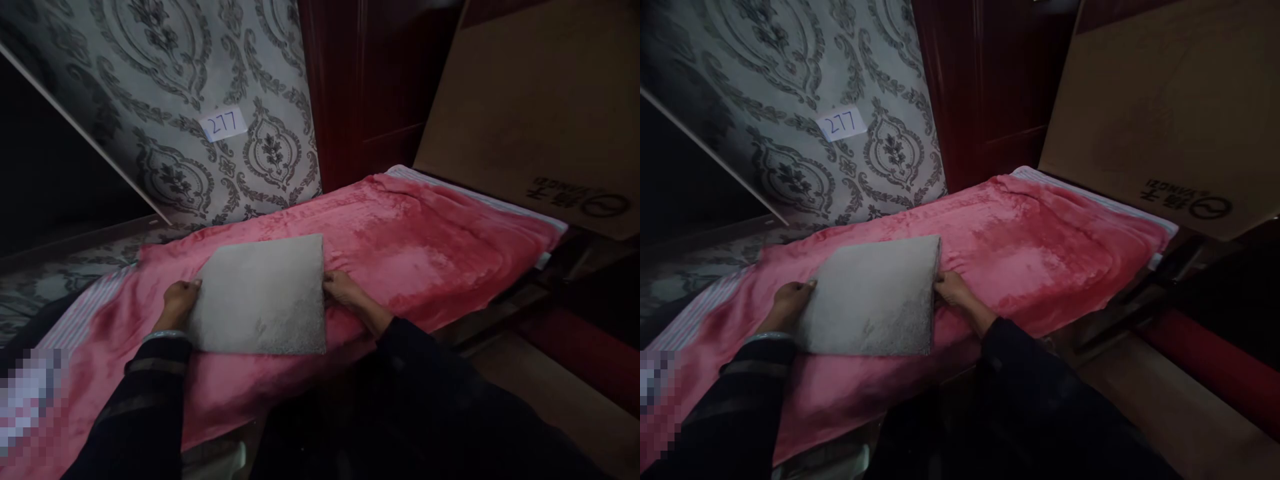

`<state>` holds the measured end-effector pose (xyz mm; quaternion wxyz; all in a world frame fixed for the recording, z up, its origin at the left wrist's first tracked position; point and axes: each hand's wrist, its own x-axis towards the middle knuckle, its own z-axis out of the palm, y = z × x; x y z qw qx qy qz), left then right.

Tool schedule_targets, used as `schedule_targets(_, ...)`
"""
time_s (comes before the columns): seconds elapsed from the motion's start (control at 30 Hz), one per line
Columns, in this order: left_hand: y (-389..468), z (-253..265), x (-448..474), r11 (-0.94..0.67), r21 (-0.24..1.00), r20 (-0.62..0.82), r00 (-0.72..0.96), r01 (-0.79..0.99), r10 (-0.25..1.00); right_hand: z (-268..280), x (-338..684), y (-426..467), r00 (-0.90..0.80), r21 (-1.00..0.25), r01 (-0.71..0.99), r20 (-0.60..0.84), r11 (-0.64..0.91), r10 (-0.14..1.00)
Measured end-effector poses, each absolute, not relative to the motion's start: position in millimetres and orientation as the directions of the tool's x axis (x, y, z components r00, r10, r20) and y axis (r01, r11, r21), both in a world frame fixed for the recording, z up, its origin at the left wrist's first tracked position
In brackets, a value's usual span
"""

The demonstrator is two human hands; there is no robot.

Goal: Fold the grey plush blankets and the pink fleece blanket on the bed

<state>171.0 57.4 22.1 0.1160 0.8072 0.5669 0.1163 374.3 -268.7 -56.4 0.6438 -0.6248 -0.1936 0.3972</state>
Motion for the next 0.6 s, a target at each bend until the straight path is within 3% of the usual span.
schedule_targets(0.6,69.7,15.6,168.2,-0.338,0.373,0.046,0.346,0.864,0.937,-45.9,371.5,-274.6,0.58,-0.942,-0.317,-0.283,-0.109,0.764)
